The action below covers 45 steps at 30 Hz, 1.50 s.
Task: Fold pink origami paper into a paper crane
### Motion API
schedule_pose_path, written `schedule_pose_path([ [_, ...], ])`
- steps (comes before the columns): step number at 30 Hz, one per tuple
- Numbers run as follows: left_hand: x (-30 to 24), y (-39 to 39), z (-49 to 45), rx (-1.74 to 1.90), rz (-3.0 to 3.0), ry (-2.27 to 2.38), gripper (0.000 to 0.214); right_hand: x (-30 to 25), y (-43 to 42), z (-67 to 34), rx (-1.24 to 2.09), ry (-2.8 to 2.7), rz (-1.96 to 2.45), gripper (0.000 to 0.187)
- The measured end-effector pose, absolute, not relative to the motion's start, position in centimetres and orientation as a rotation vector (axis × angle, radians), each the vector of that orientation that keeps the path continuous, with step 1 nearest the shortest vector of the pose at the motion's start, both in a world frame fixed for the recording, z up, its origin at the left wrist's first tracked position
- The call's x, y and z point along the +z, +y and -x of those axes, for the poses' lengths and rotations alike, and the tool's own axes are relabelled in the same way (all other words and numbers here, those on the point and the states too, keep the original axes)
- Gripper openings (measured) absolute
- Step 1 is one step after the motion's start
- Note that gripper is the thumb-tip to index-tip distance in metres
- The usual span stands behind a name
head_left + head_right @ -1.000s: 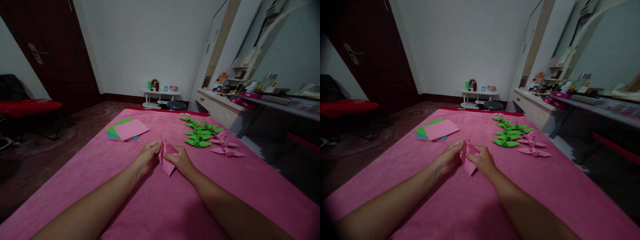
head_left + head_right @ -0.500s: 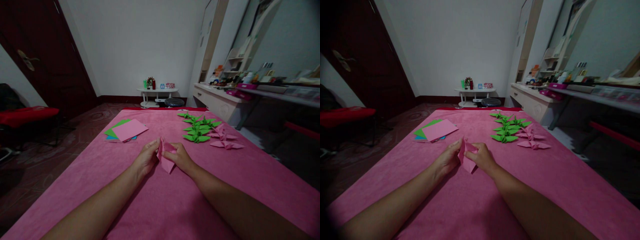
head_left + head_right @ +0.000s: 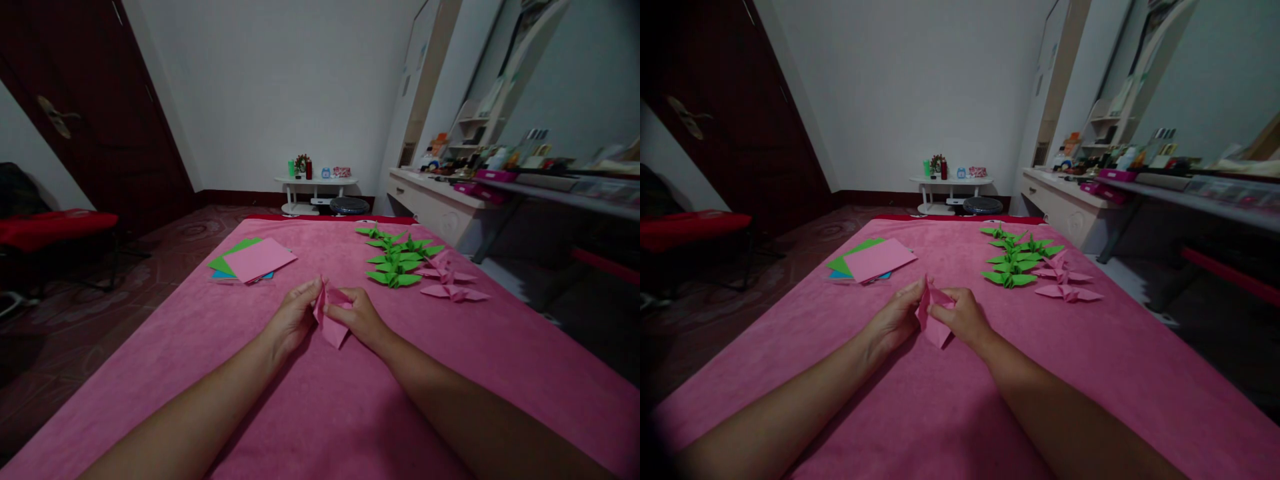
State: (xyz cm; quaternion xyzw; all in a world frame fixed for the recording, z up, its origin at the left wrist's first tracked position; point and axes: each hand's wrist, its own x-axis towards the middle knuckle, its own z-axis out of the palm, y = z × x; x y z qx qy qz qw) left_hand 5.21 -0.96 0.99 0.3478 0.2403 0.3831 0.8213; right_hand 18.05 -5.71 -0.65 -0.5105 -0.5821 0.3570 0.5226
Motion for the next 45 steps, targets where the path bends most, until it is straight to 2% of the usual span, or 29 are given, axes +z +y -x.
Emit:
schedule_pose_path([
  [33, 1.08, -0.7, -5.04, 0.863, -0.681, 0.531, 0.03, -0.24, -5.88, -17.58, 0.93, -1.36, 1.243, 0.022],
  [39, 1.49, -0.67, -5.07, 0.841, -0.679, 0.533, 0.024, -0.3, -5.78, -17.65, 0.907, -1.398, 1.219, 0.018],
  [45, 0.93, -0.61, -5.49, 1.031, -0.723, 0.523, 0.023, 0.12, -6.05, -17.22, 0.87, -1.449, 1.243, 0.015],
])
